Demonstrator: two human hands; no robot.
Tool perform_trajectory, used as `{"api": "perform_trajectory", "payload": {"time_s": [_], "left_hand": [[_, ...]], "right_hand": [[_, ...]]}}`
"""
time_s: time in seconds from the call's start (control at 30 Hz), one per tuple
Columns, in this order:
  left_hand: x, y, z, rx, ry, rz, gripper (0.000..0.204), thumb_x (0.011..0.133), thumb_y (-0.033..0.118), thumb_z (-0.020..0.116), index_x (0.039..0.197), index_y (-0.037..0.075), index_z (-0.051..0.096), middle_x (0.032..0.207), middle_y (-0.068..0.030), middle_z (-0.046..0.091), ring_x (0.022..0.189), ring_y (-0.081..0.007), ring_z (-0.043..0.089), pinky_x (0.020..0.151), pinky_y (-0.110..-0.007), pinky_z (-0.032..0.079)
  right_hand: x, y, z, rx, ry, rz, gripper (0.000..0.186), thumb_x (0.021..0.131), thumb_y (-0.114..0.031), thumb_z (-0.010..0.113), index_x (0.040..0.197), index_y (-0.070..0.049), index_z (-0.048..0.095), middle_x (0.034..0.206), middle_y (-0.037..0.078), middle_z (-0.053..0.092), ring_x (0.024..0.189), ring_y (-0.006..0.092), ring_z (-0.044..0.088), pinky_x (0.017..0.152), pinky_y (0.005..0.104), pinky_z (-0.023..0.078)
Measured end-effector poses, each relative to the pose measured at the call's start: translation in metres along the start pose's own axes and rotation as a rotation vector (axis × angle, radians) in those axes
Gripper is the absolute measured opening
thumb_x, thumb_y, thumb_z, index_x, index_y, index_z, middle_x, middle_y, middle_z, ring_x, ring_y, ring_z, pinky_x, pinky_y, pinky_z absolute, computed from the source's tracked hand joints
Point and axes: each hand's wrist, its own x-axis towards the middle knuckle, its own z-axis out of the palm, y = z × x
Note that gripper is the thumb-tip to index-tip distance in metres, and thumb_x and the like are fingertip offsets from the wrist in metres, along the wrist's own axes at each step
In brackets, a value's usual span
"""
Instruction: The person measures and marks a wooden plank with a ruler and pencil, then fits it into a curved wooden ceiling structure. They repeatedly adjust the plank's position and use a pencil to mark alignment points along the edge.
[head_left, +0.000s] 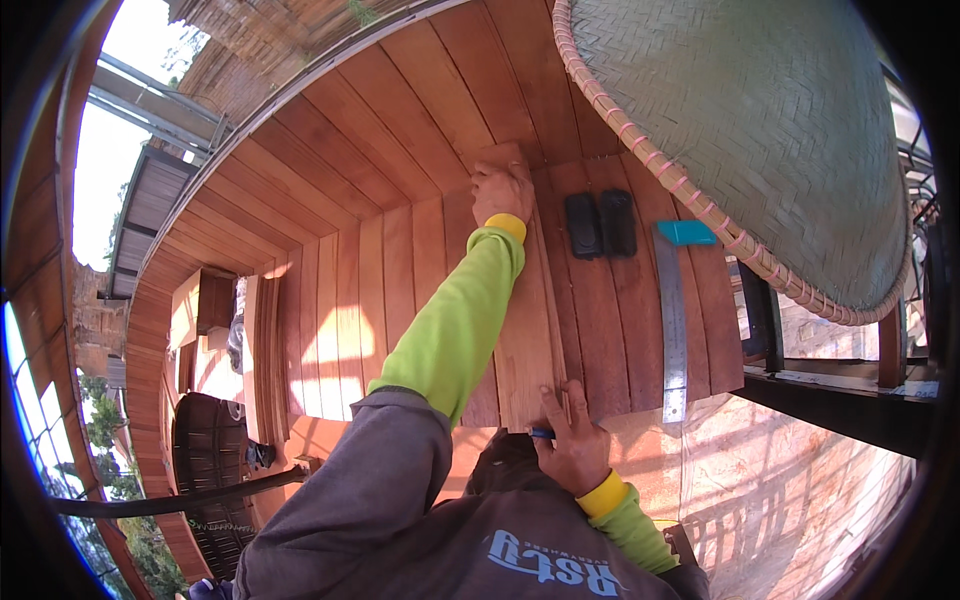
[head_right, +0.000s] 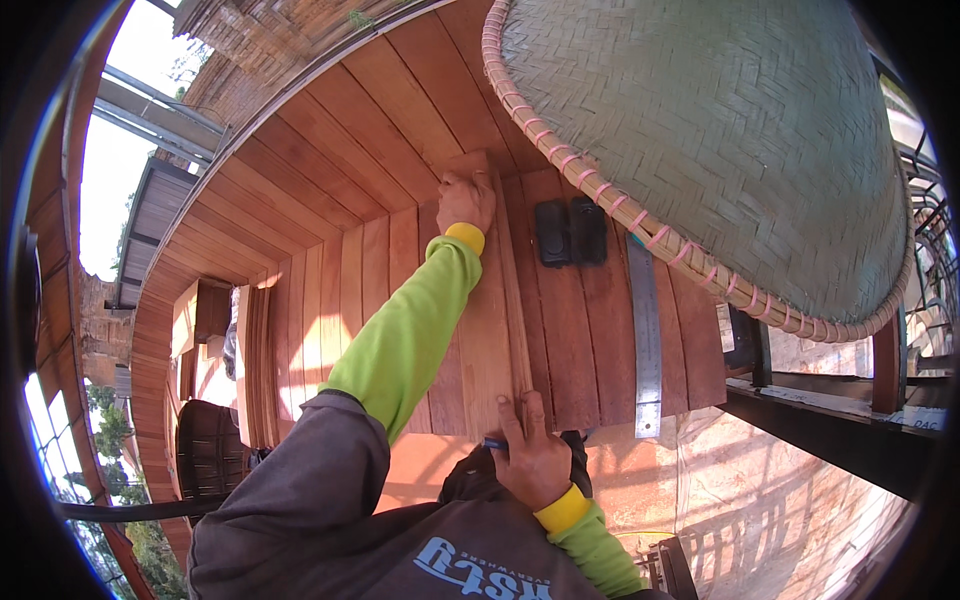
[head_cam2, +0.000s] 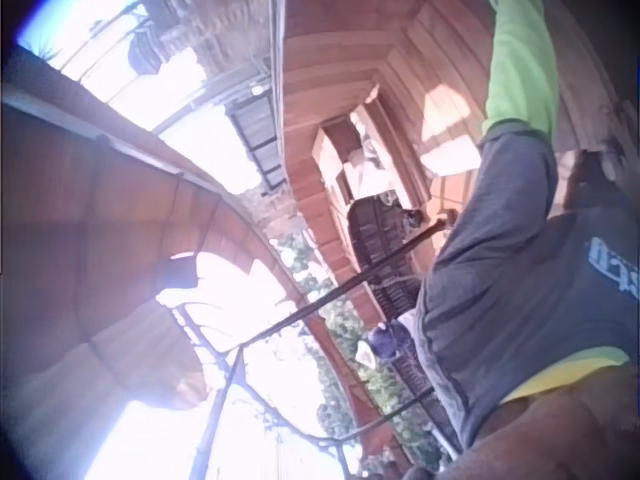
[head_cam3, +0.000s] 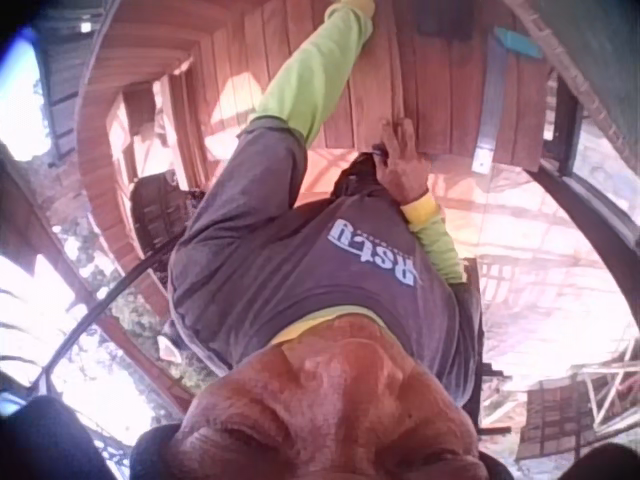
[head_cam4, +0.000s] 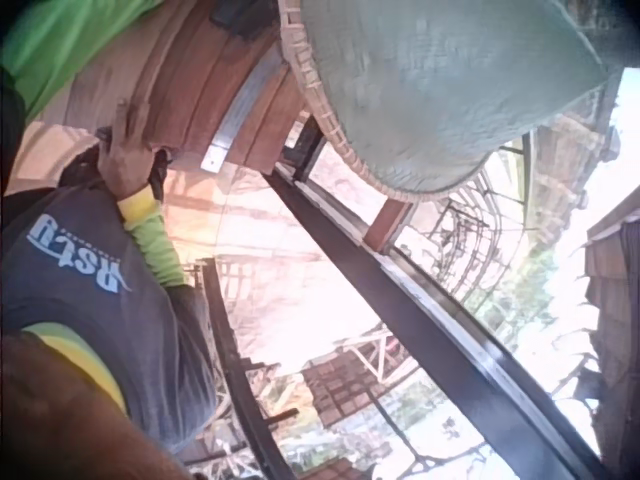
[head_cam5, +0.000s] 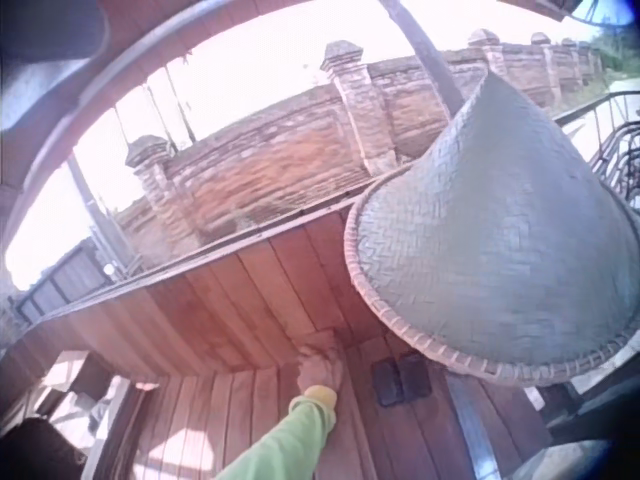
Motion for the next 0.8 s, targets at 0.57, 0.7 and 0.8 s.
{"api": "perform_trajectory", "payload": {"time_s": [0.57, 0.7, 0.8], "left_hand": [[-0.014, -0.023, -0.021, -0.154, -0.218, -0.069, 0.061, 0.093, 0.052, 0.044, 0.120, -0.003, 0.041, 0.107, -0.0302, 0.062, 0.098, -0.0463, 0.061, 0.086, -0.051, 0.048], [-0.016, -0.019, -0.026, -0.157, -0.223, -0.063, 0.062, 0.093, 0.054, 0.043, 0.119, -0.002, 0.041, 0.102, -0.0320, 0.062, 0.097, -0.0471, 0.061, 0.085, -0.051, 0.049], [-0.014, -0.023, -0.023, -0.151, -0.212, -0.078, 0.063, 0.093, 0.055, 0.044, 0.120, -0.002, 0.042, 0.101, -0.0328, 0.062, 0.097, -0.0474, 0.061, 0.084, -0.052, 0.049]], "right_hand": [[0.009, 0.002, -0.006, 0.104, 0.011, -0.015, 0.052, 0.075, -0.015, 0.070, 0.125, -0.004, 0.056, 0.123, 0.021, 0.053, 0.067, 0.0262, 0.065, 0.056, 0.0342, 0.054], [0.031, 0.030, -0.016, 0.502, 0.172, 0.075, 0.032, 0.090, -0.015, 0.051, 0.116, 0.001, 0.058, 0.112, 0.019, 0.059, 0.058, 0.0171, 0.054, 0.054, 0.0277, 0.045], [0.101, 0.050, -0.011, 0.512, 0.375, -0.020, 0.031, 0.097, -0.019, 0.040, 0.102, 0.004, 0.060, 0.093, 0.016, 0.063, 0.057, 0.0148, 0.051, 0.054, 0.0272, 0.043]]}}
